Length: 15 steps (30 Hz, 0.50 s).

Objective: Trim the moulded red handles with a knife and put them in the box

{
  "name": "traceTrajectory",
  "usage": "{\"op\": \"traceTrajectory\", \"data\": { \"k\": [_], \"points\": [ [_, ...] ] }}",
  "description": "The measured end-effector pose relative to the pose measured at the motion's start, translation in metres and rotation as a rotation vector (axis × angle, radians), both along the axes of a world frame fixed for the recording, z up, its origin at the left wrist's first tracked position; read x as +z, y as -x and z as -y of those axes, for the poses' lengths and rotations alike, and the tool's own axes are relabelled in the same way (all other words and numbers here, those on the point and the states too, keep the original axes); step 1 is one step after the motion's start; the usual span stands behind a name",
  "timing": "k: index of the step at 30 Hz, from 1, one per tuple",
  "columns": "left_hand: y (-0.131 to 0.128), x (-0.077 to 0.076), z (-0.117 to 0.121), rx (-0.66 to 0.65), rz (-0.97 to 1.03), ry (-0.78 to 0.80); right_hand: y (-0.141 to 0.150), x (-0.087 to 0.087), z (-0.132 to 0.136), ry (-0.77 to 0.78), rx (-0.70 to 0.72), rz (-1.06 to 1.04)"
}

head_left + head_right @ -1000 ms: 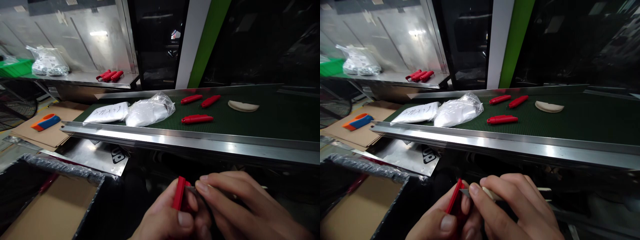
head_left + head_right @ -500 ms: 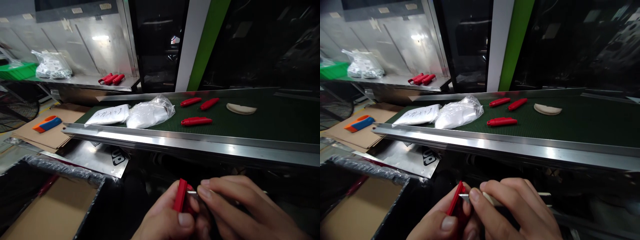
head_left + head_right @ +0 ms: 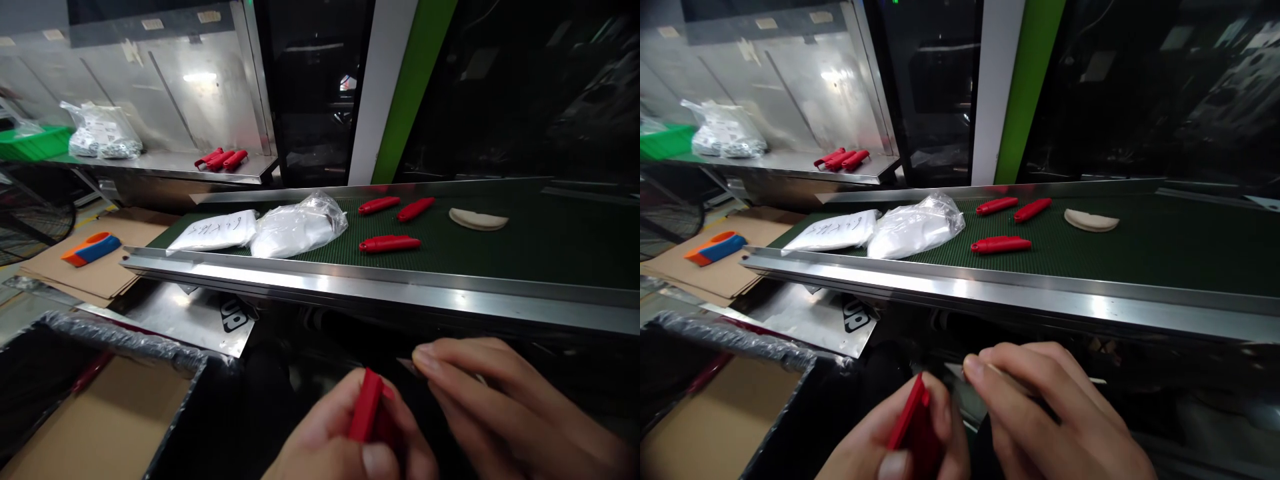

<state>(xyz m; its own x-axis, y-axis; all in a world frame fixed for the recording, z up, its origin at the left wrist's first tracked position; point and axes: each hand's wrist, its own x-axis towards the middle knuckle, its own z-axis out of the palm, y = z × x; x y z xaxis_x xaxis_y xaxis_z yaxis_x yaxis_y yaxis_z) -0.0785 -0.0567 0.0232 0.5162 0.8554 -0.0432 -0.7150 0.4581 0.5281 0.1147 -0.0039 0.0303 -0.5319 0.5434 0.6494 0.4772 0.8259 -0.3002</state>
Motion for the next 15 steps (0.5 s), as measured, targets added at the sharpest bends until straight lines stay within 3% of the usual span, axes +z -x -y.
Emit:
{"op": "traceTrajectory", "data": {
  "k": [7,15],
  "points": [
    [0.003,0.006,-0.005,0.026,-0.029,0.314,-0.011,-0.007,-0.002,-0.064,0.095,0.132],
    [-0.001,0.005,-0.007,0.024,0.037,0.315,-0.008,-0.013,-0.004,-0.116,0.063,0.129]
  ]
}}
